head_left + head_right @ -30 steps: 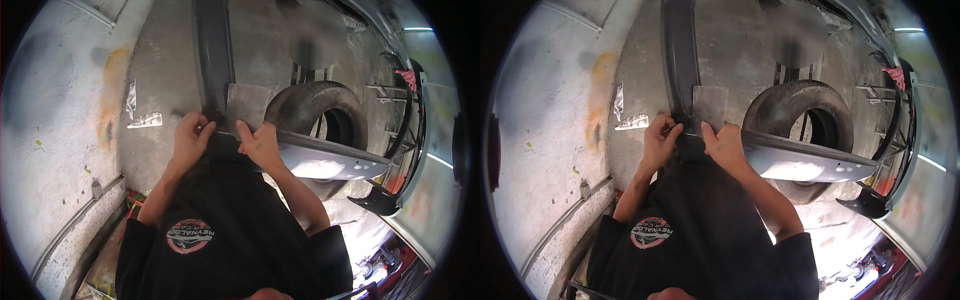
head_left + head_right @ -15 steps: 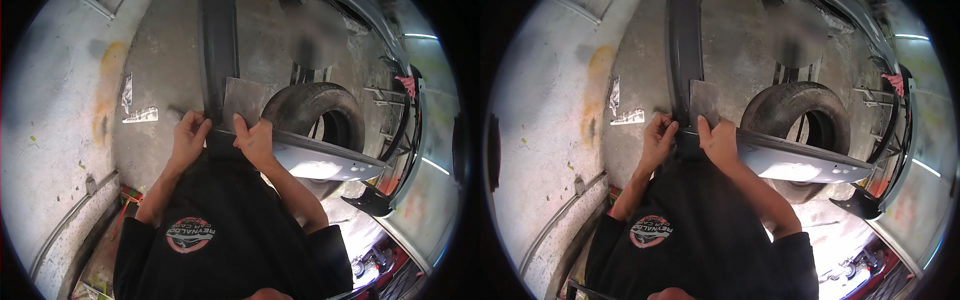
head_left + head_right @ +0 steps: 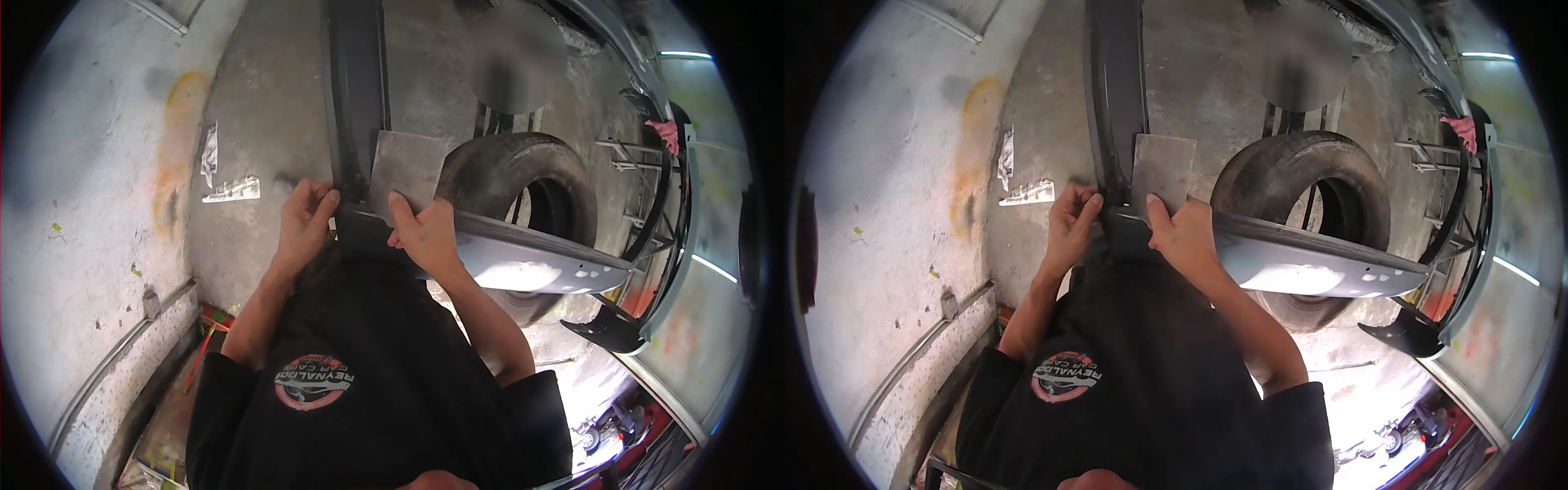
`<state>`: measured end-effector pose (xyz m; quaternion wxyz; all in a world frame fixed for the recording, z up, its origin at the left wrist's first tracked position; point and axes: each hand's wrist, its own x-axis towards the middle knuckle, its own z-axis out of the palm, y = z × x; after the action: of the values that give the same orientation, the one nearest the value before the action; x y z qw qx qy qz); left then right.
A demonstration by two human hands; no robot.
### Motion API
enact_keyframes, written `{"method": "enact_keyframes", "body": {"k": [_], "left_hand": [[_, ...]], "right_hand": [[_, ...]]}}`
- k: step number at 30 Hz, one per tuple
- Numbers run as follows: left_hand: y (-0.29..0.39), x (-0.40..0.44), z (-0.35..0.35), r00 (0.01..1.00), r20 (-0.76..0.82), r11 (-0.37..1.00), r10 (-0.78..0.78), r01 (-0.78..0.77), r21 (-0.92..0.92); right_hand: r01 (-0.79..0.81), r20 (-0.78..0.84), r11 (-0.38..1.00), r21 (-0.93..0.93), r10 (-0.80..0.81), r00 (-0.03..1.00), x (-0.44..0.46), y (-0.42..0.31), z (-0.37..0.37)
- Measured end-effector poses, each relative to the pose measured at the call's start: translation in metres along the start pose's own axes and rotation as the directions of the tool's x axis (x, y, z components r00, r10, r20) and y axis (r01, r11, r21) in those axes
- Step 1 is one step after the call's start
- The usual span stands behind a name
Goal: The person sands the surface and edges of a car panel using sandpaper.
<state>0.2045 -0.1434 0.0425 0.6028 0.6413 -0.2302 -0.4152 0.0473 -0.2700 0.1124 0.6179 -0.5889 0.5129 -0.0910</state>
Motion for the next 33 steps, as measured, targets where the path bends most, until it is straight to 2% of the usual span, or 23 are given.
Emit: {"method": "enact_keyframes", "body": {"k": [4, 7, 13, 16, 20, 22, 23, 25, 26, 29, 31, 33], "left_hand": [[-0.003, 0.004, -0.001, 1.000, 0.015, 0.998, 0.005, -0.004, -0.066], [-0.004, 0.001, 0.000, 1.000, 0.004, 0.995, -0.011, 0.011, -0.099], [-0.009, 0.000, -0.002, 0.999, 0.008, 0.979, -0.042, 0.043, -0.201], [-0.012, -0.002, -0.003, 0.996, 0.008, 0.962, -0.083, 0.083, -0.260], [-0.011, -0.004, 0.000, 0.986, 0.014, 0.949, -0.165, 0.163, -0.270], [-0.019, 0.001, 0.001, 1.000, 0.007, 0.999, 0.012, -0.012, -0.042], [-0.023, 0.000, -0.001, 0.995, 0.006, 0.993, 0.096, -0.096, 0.073], [0.001, -0.001, 0.008, 0.995, 0.004, 0.968, 0.101, -0.100, 0.229], [0.014, -0.001, 0.014, 0.995, 0.006, 0.949, 0.103, -0.100, 0.299], [0.032, -0.001, 0.025, 0.961, 0.057, 0.761, 0.271, -0.250, 0.599], [0.035, -0.002, 0.035, 0.962, 0.043, 0.748, 0.268, -0.236, 0.620], [0.033, -0.003, 0.038, 0.959, 0.011, 0.756, 0.282, -0.229, 0.612]], "right_hand": [[0.038, -0.052, 0.996, -0.082, -0.042, 0.998, -0.001, 0.004, 0.012], [0.163, -0.124, 0.987, 0.002, -0.162, 0.979, 0.003, 0.010, 0.023], [0.178, -0.116, 0.984, -0.003, -0.177, 0.977, 0.007, 0.011, 0.025], [0.379, -0.066, 0.909, -0.174, -0.395, 0.916, 0.020, 0.016, 0.018], [0.413, 0.106, 0.869, -0.271, -0.400, 0.910, 0.030, 0.002, -0.002], [0.429, 0.157, 0.870, -0.242, -0.401, 0.903, 0.036, -0.002, -0.006], [0.353, 0.158, 0.907, -0.230, -0.323, 0.933, 0.034, -0.005, -0.007], [0.183, 0.161, 0.959, -0.214, -0.150, 0.975, 0.023, -0.013, -0.009], [0.193, 0.163, 0.964, -0.185, -0.164, 0.973, 0.023, -0.011, -0.009], [0.229, 0.163, 0.964, -0.133, -0.207, 0.965, 0.024, -0.001, -0.009], [0.273, 0.162, 0.952, -0.141, -0.250, 0.955, 0.027, -0.001, -0.008], [0.259, 0.185, 0.946, -0.194, -0.224, 0.957, 0.026, -0.010, -0.010]]}}
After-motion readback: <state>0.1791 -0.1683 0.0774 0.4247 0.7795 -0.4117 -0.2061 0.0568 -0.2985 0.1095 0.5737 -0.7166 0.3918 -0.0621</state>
